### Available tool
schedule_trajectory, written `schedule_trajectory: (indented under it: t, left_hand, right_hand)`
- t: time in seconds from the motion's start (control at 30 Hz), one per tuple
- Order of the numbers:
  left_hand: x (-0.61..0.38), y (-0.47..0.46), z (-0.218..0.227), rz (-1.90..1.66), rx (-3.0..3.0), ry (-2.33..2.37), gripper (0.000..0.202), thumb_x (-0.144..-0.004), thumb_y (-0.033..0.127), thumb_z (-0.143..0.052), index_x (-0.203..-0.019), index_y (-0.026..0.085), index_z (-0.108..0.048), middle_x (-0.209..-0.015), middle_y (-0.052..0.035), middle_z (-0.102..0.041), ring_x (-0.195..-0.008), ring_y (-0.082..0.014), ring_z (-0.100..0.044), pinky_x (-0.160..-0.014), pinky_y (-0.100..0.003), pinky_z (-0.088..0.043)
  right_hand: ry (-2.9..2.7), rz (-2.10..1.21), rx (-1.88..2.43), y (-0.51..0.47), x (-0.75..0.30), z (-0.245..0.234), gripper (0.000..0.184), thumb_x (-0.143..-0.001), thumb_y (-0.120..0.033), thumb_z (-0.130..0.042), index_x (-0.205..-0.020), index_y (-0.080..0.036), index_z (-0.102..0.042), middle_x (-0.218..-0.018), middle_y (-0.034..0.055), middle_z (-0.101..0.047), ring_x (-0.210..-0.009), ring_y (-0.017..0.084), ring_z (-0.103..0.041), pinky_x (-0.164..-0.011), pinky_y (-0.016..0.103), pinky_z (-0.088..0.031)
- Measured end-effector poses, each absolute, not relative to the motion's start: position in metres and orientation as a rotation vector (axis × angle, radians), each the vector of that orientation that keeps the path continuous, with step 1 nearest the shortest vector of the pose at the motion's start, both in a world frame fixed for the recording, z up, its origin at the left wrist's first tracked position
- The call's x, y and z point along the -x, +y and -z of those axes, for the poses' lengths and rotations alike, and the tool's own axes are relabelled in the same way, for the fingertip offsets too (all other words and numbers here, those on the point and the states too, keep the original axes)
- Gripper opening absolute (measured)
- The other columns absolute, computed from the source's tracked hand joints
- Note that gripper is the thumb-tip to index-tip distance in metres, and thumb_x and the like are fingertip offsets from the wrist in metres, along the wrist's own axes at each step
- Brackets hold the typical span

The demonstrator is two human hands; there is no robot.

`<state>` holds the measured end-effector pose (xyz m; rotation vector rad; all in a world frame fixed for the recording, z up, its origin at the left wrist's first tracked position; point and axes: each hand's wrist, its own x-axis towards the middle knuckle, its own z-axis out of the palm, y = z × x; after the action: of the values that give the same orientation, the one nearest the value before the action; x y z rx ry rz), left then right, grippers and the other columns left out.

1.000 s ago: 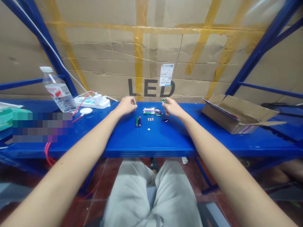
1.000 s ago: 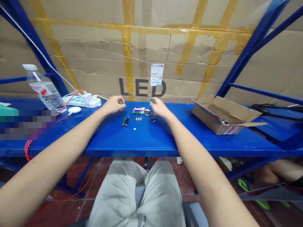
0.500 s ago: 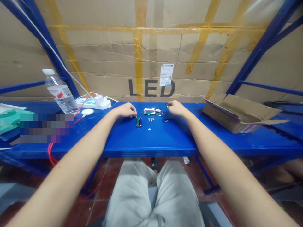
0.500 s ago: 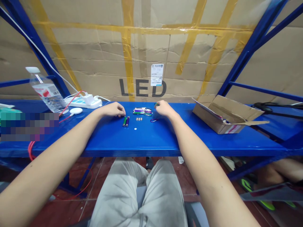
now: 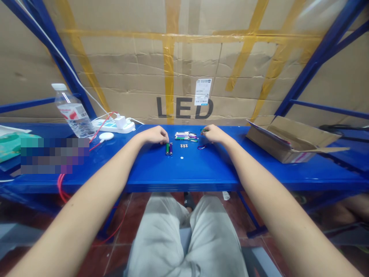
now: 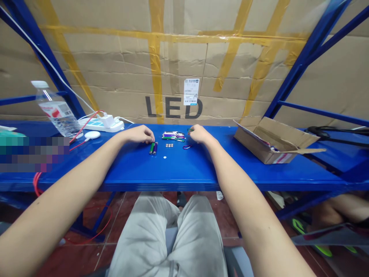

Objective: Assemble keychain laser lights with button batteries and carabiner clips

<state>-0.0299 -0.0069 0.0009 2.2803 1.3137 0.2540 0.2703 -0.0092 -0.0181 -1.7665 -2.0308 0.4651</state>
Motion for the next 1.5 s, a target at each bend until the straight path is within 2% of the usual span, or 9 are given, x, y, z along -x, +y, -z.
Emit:
schedule_trajectory:
  t: [0.2,0.67,0.83,0.97,1.13,1.3,1.5]
  left_hand:
    - [0.029,-0.009,-0.002,-0.247,-2.304,1.320,0.024,-0.069,0.021,-0.057,-0.082,0.017,-0.076,-0.080,-0.0050,-0.074,-0.075,-0.0180,-0.066,-0.070,-0.027,-0.049]
    - [0.028,-0.009,-0.002,-0.274,-2.286,1.310,0.022,-0.066,0.022,-0.059,-0.078,0.018,-0.077,-0.076,-0.0036,-0.073,-0.070,-0.0174,-0.064,-0.069,-0.027,-0.048]
    - [0.029,-0.005,0.001,-0.487,-2.221,1.349,0.017,-0.067,0.022,-0.061,-0.076,0.017,-0.074,-0.074,-0.0042,-0.072,-0.068,-0.0172,-0.063,-0.067,-0.028,-0.048]
    - [0.031,0.003,0.009,-0.714,-2.219,1.510,0.014,-0.071,0.024,-0.063,-0.078,0.019,-0.074,-0.077,-0.0043,-0.073,-0.072,-0.0183,-0.065,-0.073,-0.029,-0.049]
    - [0.034,0.012,0.019,-0.776,-2.302,1.628,0.014,-0.074,0.023,-0.061,-0.079,0.020,-0.073,-0.089,-0.0062,-0.076,-0.086,-0.0222,-0.068,-0.082,-0.030,-0.049]
    - [0.035,0.014,0.022,-0.698,-2.324,1.660,0.014,-0.077,0.021,-0.058,-0.081,0.018,-0.072,-0.086,-0.0076,-0.075,-0.085,-0.0220,-0.068,-0.082,-0.030,-0.050]
    - [0.035,0.012,0.022,-0.686,-2.311,1.701,0.014,-0.076,0.019,-0.058,-0.079,0.018,-0.072,-0.085,-0.0079,-0.075,-0.083,-0.0216,-0.068,-0.081,-0.030,-0.050]
  right_hand:
    - [-2.037,-0.476,1.802,-0.015,-0.269,0.015,0.011,-0.085,-0.019,-0.054,-0.081,-0.013,-0.063,-0.054,0.0019,-0.052,-0.046,0.014,-0.048,-0.051,0.027,-0.037]
    - [-2.020,-0.493,1.800,-0.017,-0.269,0.014,0.008,-0.082,-0.016,-0.057,-0.075,-0.015,-0.060,-0.051,0.0006,-0.049,-0.045,0.014,-0.047,-0.049,0.026,-0.037]
    - [-2.007,-0.566,1.800,-0.013,-0.273,0.014,0.013,-0.083,-0.016,-0.057,-0.070,-0.016,-0.056,-0.052,0.0005,-0.049,-0.044,0.013,-0.046,-0.046,0.025,-0.037]
    - [-1.997,-0.683,1.855,-0.011,-0.277,0.012,0.017,-0.081,-0.016,-0.060,-0.065,-0.015,-0.054,-0.053,0.0014,-0.051,-0.046,0.011,-0.047,-0.048,0.025,-0.040]
    - [-1.947,-0.761,1.949,-0.015,-0.279,0.006,0.017,-0.080,-0.022,-0.063,-0.066,-0.016,-0.056,-0.054,0.0013,-0.051,-0.044,0.011,-0.044,-0.047,0.026,-0.041]
    - [-1.955,-0.651,2.042,-0.015,-0.283,0.006,0.022,-0.081,-0.033,-0.066,-0.070,-0.015,-0.060,-0.059,0.0049,-0.056,-0.046,0.014,-0.049,-0.048,0.030,-0.042]
    - [-2.078,-0.593,2.031,-0.012,-0.291,0.009,0.021,-0.076,-0.033,-0.075,-0.076,-0.016,-0.064,-0.060,0.0027,-0.057,-0.047,0.013,-0.049,-0.047,0.028,-0.042]
